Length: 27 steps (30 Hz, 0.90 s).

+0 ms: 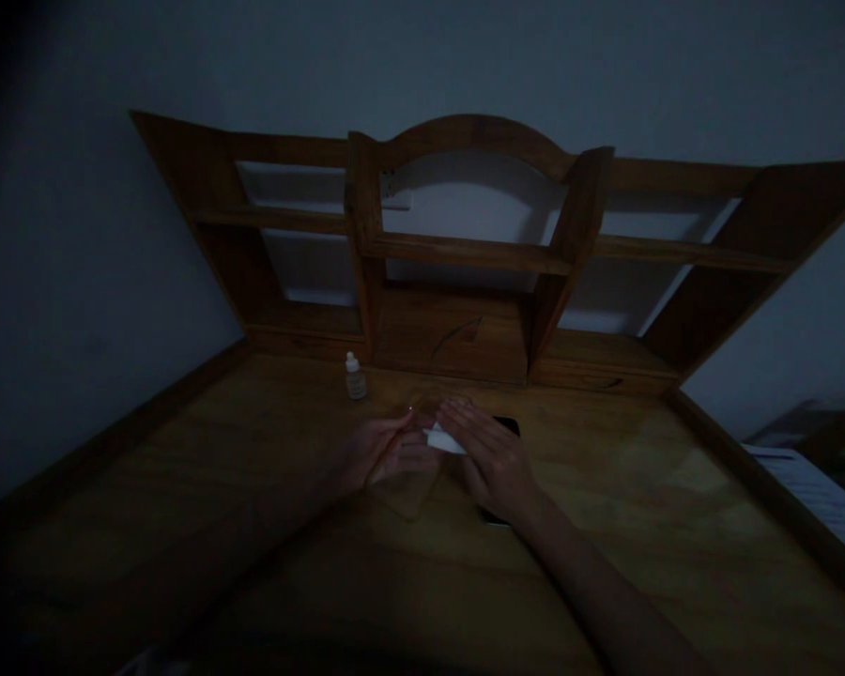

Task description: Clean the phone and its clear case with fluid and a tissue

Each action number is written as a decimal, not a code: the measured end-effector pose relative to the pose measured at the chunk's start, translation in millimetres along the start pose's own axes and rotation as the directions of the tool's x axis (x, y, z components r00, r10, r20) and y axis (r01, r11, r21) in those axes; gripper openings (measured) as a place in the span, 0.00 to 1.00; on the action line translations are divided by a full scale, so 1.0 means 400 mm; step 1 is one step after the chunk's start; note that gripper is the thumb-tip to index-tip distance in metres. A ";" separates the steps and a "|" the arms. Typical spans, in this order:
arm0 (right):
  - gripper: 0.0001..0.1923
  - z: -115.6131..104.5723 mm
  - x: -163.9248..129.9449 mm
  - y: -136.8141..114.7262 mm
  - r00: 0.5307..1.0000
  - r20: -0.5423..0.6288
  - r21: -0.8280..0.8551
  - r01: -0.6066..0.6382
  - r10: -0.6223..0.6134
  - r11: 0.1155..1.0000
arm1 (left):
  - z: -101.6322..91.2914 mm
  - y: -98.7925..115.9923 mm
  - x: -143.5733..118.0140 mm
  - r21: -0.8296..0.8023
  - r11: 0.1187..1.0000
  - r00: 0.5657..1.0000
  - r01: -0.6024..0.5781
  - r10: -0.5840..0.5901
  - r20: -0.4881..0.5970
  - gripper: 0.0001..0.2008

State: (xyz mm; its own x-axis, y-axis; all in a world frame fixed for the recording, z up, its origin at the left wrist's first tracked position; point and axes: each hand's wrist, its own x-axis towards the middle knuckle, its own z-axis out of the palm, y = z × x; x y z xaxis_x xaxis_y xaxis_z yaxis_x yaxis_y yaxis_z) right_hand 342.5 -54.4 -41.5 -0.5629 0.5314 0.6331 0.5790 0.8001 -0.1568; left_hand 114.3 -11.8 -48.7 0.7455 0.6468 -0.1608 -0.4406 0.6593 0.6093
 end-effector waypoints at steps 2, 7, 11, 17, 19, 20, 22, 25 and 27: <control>0.29 0.012 0.000 0.010 0.993 -0.038 0.021 -0.114 0.114 0.993 | 0.004 -0.002 -0.005 0.004 0.999 0.999 0.034 -0.034 0.001 0.18; 0.31 0.046 -0.005 0.006 0.914 -0.134 0.171 -0.359 0.382 0.918 | -0.005 -0.007 0.000 0.001 1.000 1.000 0.002 -0.002 -0.028 0.18; 0.33 0.066 -0.005 -0.031 0.913 -0.082 0.262 -0.367 0.400 0.893 | -0.018 -0.012 0.017 -0.059 0.985 0.983 -0.163 0.156 -0.101 0.18; 0.36 0.077 0.002 -0.073 0.954 -0.004 0.304 -0.286 0.301 0.909 | -0.037 0.002 0.018 -0.025 0.953 0.937 -0.301 0.290 -0.194 0.18; 0.34 0.073 0.001 -0.075 0.960 -0.018 0.304 -0.260 0.279 0.917 | -0.047 0.002 0.021 -0.056 0.948 0.936 -0.313 0.298 -0.186 0.18; 0.33 0.069 0.000 -0.075 0.964 -0.034 0.296 -0.244 0.266 0.923 | -0.052 0.002 0.023 -0.081 0.946 0.937 -0.313 0.293 -0.189 0.18; 0.30 0.056 -0.002 -0.077 0.973 -0.074 0.263 -0.192 0.219 0.945 | -0.061 0.001 0.029 -0.126 0.941 0.935 -0.315 0.285 -0.211 0.18; 0.29 0.033 -0.003 -0.081 0.986 -0.140 0.175 -0.069 0.094 0.982 | -0.066 0.006 0.033 -0.142 0.933 0.927 -0.330 0.291 -0.238 0.17; 0.31 0.022 0.002 -0.085 0.988 -0.153 0.096 0.002 0.013 0.995 | -0.067 0.011 0.031 -0.128 0.938 0.929 -0.322 0.287 -0.235 0.18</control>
State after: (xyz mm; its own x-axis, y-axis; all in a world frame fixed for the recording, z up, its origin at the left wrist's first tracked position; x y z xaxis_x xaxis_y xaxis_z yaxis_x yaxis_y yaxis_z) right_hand 317.3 -78.7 -42.6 -0.4587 0.4930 0.7393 0.5191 0.8240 -0.2273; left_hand 108.2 9.2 -68.9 0.4488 0.8798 -0.1569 -0.7174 0.4594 0.5238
